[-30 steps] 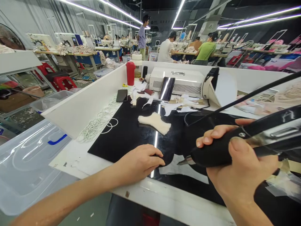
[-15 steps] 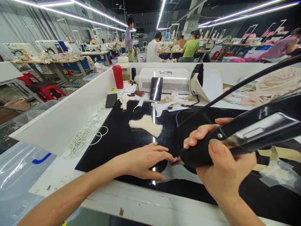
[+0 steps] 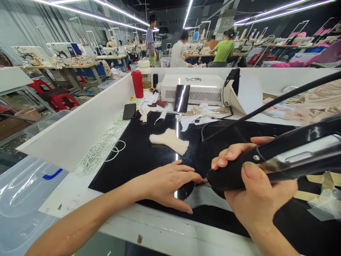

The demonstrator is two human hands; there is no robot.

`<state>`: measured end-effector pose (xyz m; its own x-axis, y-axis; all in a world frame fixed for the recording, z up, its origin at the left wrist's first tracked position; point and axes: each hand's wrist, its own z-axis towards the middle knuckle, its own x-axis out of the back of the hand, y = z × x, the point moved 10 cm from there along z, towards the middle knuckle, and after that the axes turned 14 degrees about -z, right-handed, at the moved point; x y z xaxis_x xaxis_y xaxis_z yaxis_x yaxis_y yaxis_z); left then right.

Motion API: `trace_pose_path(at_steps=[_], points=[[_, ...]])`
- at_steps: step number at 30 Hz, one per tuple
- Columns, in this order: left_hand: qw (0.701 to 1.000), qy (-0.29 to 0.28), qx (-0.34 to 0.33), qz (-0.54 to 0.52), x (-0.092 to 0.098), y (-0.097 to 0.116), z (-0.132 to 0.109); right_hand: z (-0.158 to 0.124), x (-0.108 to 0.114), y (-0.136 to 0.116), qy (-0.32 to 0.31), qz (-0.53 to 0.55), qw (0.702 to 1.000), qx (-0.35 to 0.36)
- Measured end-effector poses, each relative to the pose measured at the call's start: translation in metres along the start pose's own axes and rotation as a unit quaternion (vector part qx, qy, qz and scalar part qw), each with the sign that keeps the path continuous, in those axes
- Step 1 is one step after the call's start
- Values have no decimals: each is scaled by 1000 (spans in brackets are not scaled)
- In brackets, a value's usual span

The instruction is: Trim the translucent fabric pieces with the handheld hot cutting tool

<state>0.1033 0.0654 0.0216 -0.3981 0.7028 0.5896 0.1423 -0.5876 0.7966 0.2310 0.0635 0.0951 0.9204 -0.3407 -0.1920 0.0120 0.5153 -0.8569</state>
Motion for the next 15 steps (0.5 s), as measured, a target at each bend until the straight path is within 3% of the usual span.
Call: trace_pose_path(at_steps=[15], points=[[1000,8,-9,28,-3,-1,1,-11,-8,-5,-20,30,999,-20]])
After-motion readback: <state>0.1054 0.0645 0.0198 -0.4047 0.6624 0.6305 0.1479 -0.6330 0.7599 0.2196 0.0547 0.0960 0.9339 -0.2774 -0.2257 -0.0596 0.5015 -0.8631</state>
